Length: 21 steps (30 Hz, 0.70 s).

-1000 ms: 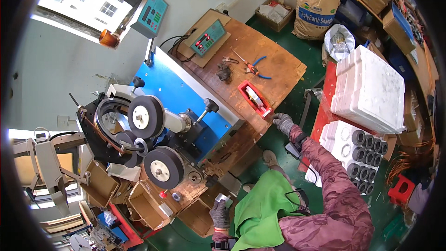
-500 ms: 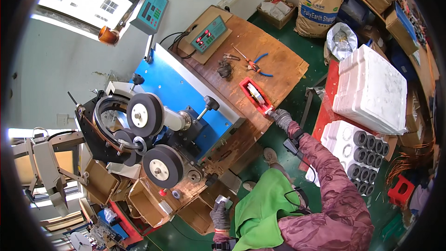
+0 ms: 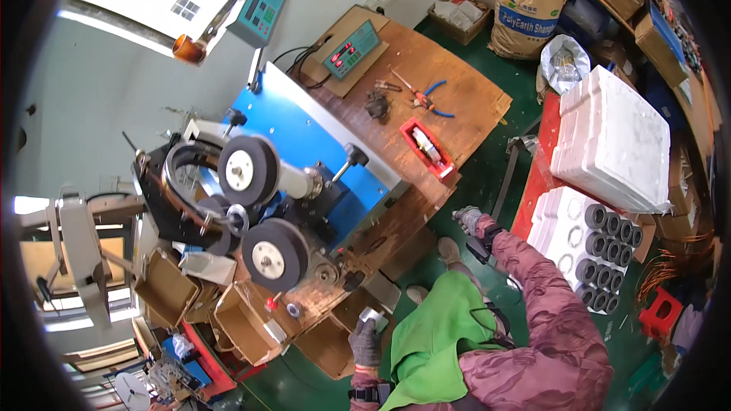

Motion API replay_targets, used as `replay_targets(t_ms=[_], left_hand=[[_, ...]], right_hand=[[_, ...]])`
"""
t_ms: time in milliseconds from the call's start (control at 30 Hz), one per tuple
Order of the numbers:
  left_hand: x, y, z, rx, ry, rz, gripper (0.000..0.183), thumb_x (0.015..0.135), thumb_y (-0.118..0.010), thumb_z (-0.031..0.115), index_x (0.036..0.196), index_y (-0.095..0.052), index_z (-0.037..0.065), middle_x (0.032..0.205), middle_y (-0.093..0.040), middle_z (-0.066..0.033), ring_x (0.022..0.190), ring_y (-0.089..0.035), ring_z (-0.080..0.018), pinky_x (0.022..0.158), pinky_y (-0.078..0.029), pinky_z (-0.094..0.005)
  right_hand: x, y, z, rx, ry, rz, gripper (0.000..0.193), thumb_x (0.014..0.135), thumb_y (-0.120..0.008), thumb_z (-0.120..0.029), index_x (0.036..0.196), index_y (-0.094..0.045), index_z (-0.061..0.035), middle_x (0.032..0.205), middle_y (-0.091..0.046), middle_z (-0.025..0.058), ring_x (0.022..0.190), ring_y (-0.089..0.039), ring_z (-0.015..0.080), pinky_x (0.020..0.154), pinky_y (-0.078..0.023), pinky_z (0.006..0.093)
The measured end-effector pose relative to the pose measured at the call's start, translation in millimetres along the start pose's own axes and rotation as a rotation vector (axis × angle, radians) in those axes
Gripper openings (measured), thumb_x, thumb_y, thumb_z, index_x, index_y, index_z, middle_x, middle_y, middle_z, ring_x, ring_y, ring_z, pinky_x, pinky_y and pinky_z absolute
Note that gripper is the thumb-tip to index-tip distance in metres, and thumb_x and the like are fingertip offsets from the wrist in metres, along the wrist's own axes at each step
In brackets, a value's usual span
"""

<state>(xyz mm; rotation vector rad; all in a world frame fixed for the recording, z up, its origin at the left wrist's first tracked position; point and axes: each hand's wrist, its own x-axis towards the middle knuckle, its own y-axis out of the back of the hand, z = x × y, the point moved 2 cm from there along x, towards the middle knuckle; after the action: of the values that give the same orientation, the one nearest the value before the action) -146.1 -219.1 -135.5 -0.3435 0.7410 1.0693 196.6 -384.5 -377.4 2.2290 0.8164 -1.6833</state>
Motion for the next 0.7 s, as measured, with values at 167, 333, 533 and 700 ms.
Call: replay_targets(t_ms=[167, 333, 533, 700], left_hand=[[-5, -15, 40, 1.081, -0.912, -0.183, 0.027, 0.068, -0.067, 0.008, 0.094, -0.061, 0.007, 0.093, -0.063, -0.0130, 0.080, -0.061, -0.0256, 0.068, -0.050, -0.0310], [-25, -23, 65, -0.108, 0.003, -0.202, 0.029, 0.077, -0.062, 0.008, 0.105, -0.057, 0.002, 0.097, -0.061, -0.0052, 0.082, -0.058, -0.0152, 0.074, -0.047, -0.0285], [-31, 5, 58, 0.042, -0.237, -0.334, 0.032, 0.080, -0.061, 0.011, 0.110, -0.056, -0.001, 0.097, -0.060, -0.0029, 0.088, -0.055, -0.0121, 0.078, -0.045, -0.0260], [-45, 33, 53, -0.029, -0.238, -0.398, 0.034, 0.081, -0.061, 0.013, 0.112, -0.055, -0.001, 0.098, -0.059, -0.0026, 0.088, -0.055, -0.0126, 0.077, -0.045, -0.0255]], right_hand=[[-144, -64, -38, -0.624, 0.583, -0.367, 0.032, 0.082, -0.056, -0.037, 0.085, -0.061, -0.0054, 0.067, -0.056, 0.0059, 0.057, -0.054, 0.0177, 0.054, -0.045, 0.0342], [-283, -177, -62, -1.078, 1.032, -0.724, 0.028, 0.080, -0.056, -0.033, 0.086, -0.060, -0.0066, 0.077, -0.060, 0.0136, 0.073, -0.059, 0.0303, 0.066, -0.045, 0.0379], [-306, -228, -37, -1.434, 1.091, -0.455, 0.035, 0.076, -0.058, -0.041, 0.084, -0.062, -0.0069, 0.072, -0.060, 0.0151, 0.070, -0.059, 0.0329, 0.063, -0.045, 0.0412], [-315, -236, -29, -1.447, 0.947, -0.428, 0.039, 0.073, -0.061, -0.044, 0.088, -0.063, -0.0077, 0.076, -0.062, 0.0145, 0.073, -0.060, 0.0304, 0.066, -0.047, 0.0387]])
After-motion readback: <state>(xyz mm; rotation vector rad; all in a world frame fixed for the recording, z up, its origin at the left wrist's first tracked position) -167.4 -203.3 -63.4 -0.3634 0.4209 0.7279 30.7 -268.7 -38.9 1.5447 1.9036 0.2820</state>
